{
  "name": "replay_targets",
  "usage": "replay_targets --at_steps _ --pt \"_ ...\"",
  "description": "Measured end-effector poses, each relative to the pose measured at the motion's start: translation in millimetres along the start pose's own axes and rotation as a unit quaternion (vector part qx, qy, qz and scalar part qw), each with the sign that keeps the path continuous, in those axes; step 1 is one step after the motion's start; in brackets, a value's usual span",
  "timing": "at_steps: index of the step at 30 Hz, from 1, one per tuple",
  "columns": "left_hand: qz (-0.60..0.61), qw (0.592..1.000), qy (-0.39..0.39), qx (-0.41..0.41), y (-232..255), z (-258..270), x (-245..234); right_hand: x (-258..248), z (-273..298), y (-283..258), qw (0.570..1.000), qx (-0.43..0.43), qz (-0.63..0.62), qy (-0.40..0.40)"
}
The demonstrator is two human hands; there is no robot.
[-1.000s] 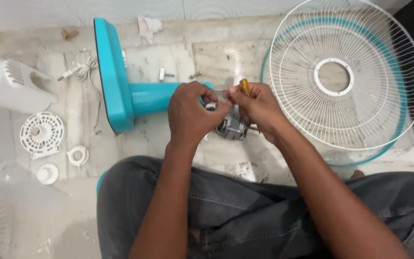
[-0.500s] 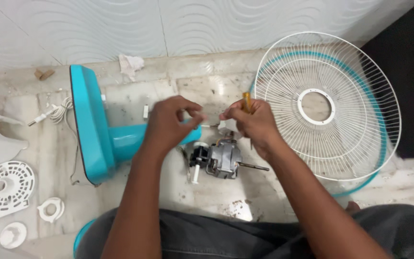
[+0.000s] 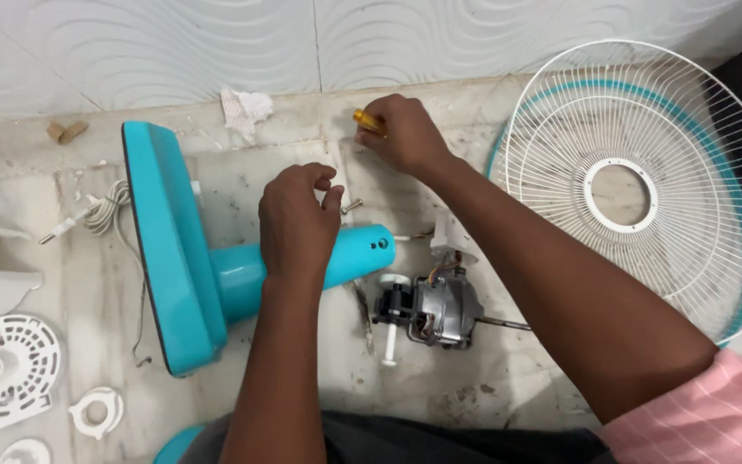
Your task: The person disassembles a standing fan, removes the motor, and uses a screwdriver to work on the motor and fan base. They handle the fan cage, motor, and base, placing parts on the floor.
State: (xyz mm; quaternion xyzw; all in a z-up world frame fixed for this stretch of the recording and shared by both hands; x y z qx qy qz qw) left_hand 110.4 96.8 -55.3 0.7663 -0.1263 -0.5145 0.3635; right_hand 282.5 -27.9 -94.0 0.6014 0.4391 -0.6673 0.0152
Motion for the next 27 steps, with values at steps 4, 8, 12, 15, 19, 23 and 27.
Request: replay_targets --at_steps 4,8,12,15,19,23,27 --pt "0.0 0.999 0.0 -0.05 0.5 -1.1 -3.2 10.0 -9.4 -6.0 1.0 0.0 0.003 -0.007" --pt "-0.003 0.998 0.004 -0.059 2.2 -0.2 -3.8 12.7 -7.1 -3.6 0.999 -0.003 0.033 -0.011" --pt "0.001 0.996 -0.023 -0.088 5.0 -2.2 -5.1 13.9 -7.8 -3.6 0.999 -0.027 0.022 0.007" --pt "0.018 0.997 -0.027 -0.064 5.4 -0.8 -7.1 18.1 -7.0 0.4 0.999 0.014 0.032 -0.03" --pt "0.021 0.999 -0.008 -0.043 2.3 -4.1 -5.6 13.5 -7.1 5.8 0.999 0.02 0.01 -0.034" --pt "0.065 0.998 -0.015 0.0 2.8 -1.6 -4.9 -0.8 1.4 -0.7 1.0 -0.025 0.018 -0.003" --pt "0.122 0.991 -0.042 0.028 14.2 -0.3 -7.8 -30.3 29.6 -22.8 0.998 -0.037 0.04 -0.019"
Point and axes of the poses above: each hand's wrist, its own z-axis away from the middle knuckle, its own x-axis out of the palm, y = z × x, the point moved 4 cm from there along -z, towards the middle knuckle
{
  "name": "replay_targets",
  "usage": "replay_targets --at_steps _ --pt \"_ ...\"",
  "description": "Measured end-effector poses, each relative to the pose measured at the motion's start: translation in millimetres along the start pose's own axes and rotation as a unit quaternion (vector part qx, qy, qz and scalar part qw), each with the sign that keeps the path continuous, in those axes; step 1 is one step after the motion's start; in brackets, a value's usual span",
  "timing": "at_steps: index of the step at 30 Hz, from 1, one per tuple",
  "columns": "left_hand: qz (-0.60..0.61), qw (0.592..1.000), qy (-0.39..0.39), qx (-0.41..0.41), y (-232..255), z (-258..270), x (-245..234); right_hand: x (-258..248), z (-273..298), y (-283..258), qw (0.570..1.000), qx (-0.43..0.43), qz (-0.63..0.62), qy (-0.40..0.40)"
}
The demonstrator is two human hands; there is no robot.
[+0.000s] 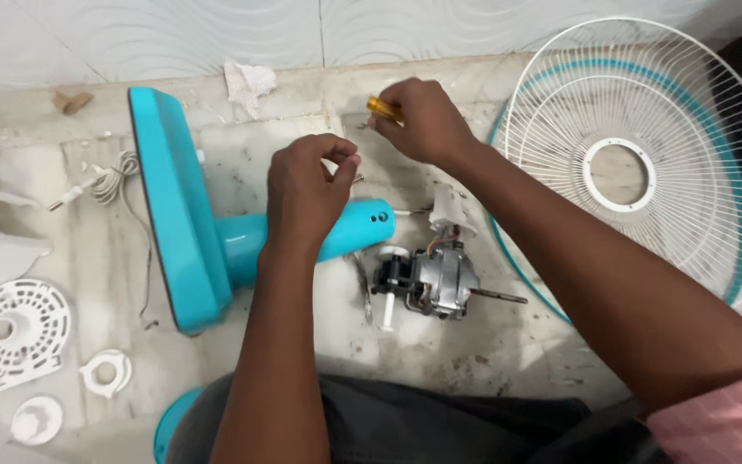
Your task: The person disassembles a standing fan, removes the motor, and uses a screwdriver to work on the motor and fan base. They handle the fan cage, motor, and base, placing parts on the floor.
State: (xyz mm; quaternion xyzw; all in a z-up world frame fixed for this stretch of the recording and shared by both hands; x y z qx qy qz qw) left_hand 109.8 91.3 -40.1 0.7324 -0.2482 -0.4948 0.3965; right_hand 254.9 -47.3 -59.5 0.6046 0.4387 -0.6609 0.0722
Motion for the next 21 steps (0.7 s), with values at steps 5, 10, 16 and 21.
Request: replay_targets --at_steps 5,10,16,21 --pt "0.044 0.997 -0.061 -0.012 14.4 26.2 5.2 -46.3 73.8 -35.0 0.999 -0.032 -0.001 -0.007" --pt "-0.001 0.988 -0.126 -0.086 -2.7 50.6 13.0 -81.1 156.7 -52.2 0.995 0.053 -0.018 -0.078" --pt "0.012 0.966 -0.176 -0.187 -14.5 75.7 24.3 -84.9 215.4 -55.9 0.991 0.109 -0.044 -0.067" --pt "-0.061 0.981 -0.144 -0.113 -7.5 98.6 28.0 -59.5 228.9 -48.8 0.986 0.152 -0.061 -0.035"
Point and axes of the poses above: each hand's wrist, its own z-axis away from the middle knuckle, its own x-axis out of the palm, y = z × x, the point moved 4 cm from there along -z, towards the middle knuckle
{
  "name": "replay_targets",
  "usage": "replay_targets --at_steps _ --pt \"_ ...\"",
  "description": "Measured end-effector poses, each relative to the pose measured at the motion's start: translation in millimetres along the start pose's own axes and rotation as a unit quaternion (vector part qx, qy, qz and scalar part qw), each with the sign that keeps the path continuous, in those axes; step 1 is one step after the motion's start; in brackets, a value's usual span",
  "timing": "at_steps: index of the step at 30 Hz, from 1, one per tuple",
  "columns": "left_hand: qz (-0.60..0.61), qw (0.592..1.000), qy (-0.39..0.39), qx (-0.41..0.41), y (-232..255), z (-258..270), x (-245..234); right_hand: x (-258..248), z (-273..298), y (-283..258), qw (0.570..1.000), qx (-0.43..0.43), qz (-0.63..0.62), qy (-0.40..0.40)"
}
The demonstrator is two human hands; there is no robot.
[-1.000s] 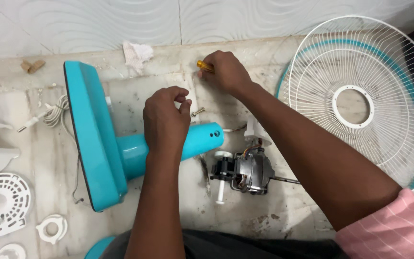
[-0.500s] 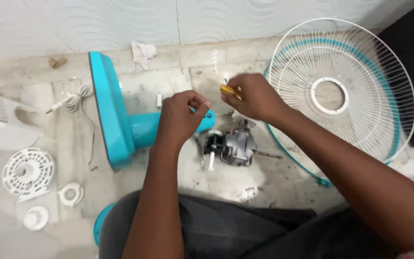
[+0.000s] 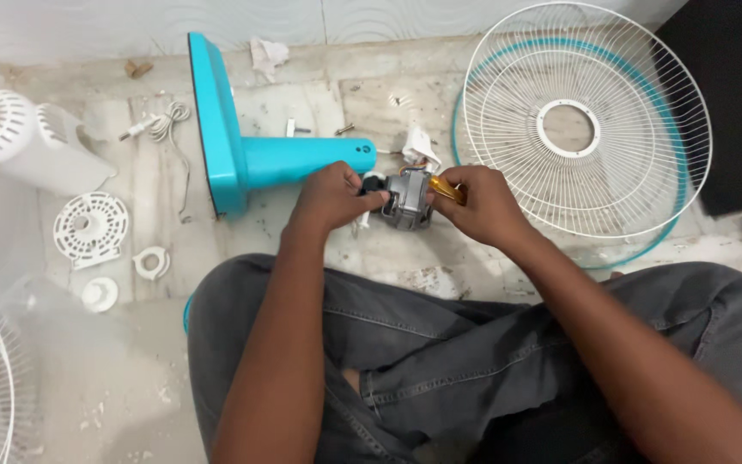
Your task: The person disassembles a standing fan, removes the motor, and uses a screwdriver to work on the motor and fan base. They handle the fan cage, motor, and base, placing parts on the floor.
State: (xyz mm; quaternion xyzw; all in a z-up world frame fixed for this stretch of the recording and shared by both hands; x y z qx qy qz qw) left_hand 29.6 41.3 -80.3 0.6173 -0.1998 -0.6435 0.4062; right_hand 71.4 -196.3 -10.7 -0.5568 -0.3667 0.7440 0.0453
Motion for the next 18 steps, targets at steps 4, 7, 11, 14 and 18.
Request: replay_targets --at_steps 4,7,11,14,18 --pt "-0.084 0.992 0.09 0.031 18.2 32.7 7.6 13.0 -0.7 -3.1 0.993 -0.094 -0.02 0.076" --pt "-0.102 0.985 0.142 0.012 34.8 45.2 10.4 18.4 -5.4 -5.0 0.992 -0.101 -0.011 0.08" --pt "-0.103 0.982 0.155 -0.017 43.9 50.7 4.9 20.6 -7.2 -6.5 0.991 -0.103 0.006 0.083" --pt "-0.103 0.98 0.168 -0.012 44.1 48.9 5.6 19.7 -8.8 -7.3 0.989 -0.112 -0.005 0.093" --pt "-0.092 0.98 0.175 -0.012 34.9 47.1 6.7 21.6 -9.8 -7.2 0.992 -0.099 0.008 0.08"
Point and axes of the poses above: each hand's wrist, its own z-axis away from the middle knuckle, its own x-axis out of the palm, y = z × x, the point moved 4 cm from there along -z, towards the middle knuckle
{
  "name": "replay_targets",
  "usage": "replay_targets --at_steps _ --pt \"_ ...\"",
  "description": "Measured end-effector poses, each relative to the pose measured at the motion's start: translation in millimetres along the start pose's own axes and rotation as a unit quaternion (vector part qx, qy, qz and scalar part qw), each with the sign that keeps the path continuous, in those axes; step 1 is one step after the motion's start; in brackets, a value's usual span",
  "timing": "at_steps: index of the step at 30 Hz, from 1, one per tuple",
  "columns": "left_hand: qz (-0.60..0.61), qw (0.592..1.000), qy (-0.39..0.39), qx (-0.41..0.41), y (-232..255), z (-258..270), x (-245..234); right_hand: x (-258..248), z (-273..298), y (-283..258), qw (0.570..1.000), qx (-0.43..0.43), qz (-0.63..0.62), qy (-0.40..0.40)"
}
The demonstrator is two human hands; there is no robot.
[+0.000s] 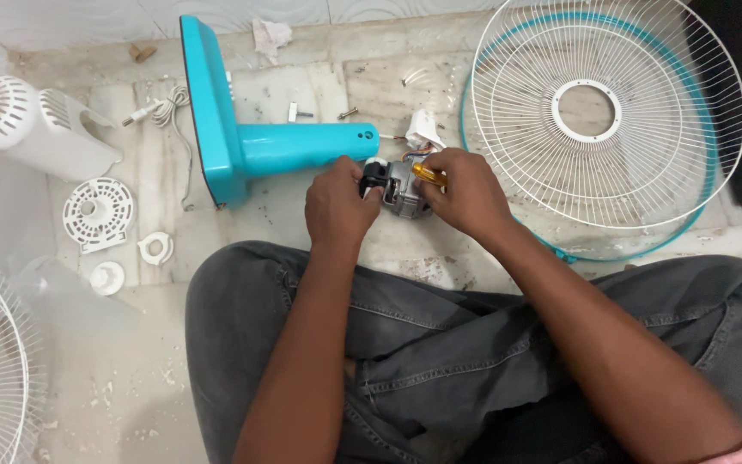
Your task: The person disassembles a standing fan, removes the motor, and uses a screwdriver to work on the motor and fan base. They handle the fan cage, motor, and base, placing parts on the floor.
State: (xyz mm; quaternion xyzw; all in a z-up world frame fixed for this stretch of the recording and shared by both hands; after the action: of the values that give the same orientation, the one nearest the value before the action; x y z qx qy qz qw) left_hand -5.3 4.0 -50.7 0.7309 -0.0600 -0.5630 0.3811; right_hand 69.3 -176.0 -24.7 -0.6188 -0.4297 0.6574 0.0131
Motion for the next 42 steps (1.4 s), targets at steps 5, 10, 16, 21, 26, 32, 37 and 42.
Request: replay_targets --at_steps 5,10,16,21,26,32,37,42 --pt "-0.011 1.0 -0.017 -0.019 4.8 1.6 -1.8 -0.3 1.3 -0.1 1.0 -0.006 -0.004 0.011" --pt "-0.006 1.0 -0.013 -0.027 10.3 -0.7 -5.2 -0.4 1.6 -3.5 1.0 0.014 0.001 0.001" --pt "-0.016 1.0 -0.007 -0.009 8.6 -1.3 -0.9 -1.2 1.9 -6.4 1.0 0.022 -0.006 -0.005" --pt "-0.033 0.999 -0.036 -0.013 8.0 0.2 -1.6 -2.6 1.6 -7.2 1.0 0.014 0.0 -0.002" --pt "-0.043 0.999 -0.02 -0.008 14.2 3.3 -2.6 -0.2 5.0 -8.5 1.0 0.024 0.001 -0.014" --pt "-0.035 0.999 -0.028 -0.009 19.8 3.1 -7.6 0.0 4.9 -16.9 0.998 -0.036 -0.006 -0.051" --pt "-0.009 0.999 -0.008 0.034 17.2 3.0 -1.6 3.9 4.2 -13.6 0.994 0.034 0.014 -0.099" --pt "0.032 0.998 0.021 0.041 14.1 3.2 -2.7 -2.9 4.8 -16.5 0.992 0.075 0.057 -0.087"
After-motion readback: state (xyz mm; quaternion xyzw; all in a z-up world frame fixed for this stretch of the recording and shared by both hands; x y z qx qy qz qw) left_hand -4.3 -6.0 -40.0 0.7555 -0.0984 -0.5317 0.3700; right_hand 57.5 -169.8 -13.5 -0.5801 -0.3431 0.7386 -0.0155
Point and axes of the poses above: each hand's wrist, its own z-axis away from the middle knuckle, its own x-axis out of the palm, y = z × x, the point moved 4 cm from there along -z, towards the middle knuckle
